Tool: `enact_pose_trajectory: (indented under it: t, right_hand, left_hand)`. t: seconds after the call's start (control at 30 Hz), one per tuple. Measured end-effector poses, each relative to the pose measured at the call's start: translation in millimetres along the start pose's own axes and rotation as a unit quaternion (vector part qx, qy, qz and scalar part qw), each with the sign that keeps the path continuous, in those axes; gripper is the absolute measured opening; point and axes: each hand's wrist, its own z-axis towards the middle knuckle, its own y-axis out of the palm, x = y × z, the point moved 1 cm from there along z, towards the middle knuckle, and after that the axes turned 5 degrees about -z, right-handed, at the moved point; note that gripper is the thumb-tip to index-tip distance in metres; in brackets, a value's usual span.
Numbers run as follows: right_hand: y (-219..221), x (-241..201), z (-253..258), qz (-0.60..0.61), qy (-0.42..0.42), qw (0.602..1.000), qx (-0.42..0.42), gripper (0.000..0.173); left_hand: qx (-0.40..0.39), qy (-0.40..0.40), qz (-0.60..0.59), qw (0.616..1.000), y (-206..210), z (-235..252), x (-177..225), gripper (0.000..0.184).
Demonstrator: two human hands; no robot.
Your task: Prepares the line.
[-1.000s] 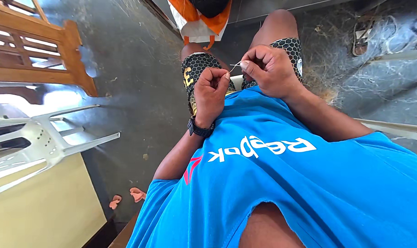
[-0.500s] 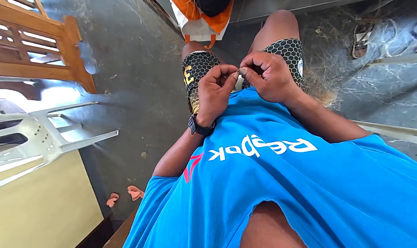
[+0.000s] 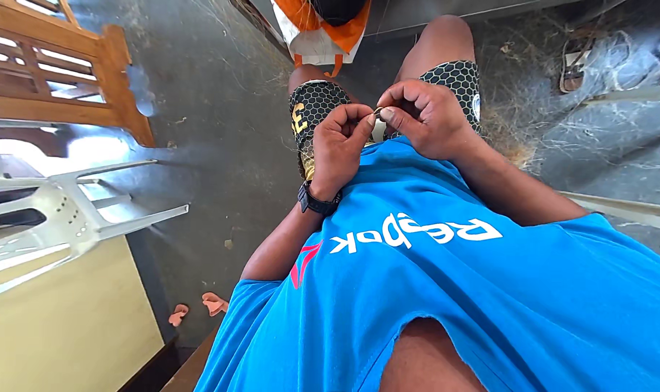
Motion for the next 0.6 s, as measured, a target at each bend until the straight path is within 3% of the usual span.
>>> enact_pose_trajectory:
  t: [0.23, 0.6]
  right_hand:
    - [2.3, -5.1, -1.5, -0.123, -0.021, 0.992, 0.007, 0.017]
    - [-0.8, -4.4, 2.6, -0.135, -0.044, 0.990, 0.013, 0.018]
  left_hand:
    - [-0.005, 0.007, -0.003, 1.000, 2.2, 0.6, -1.0, 0.007]
    - [-0.010, -0.024, -0.015, 1.000, -4.1, -0.5, 1.2, 0.015]
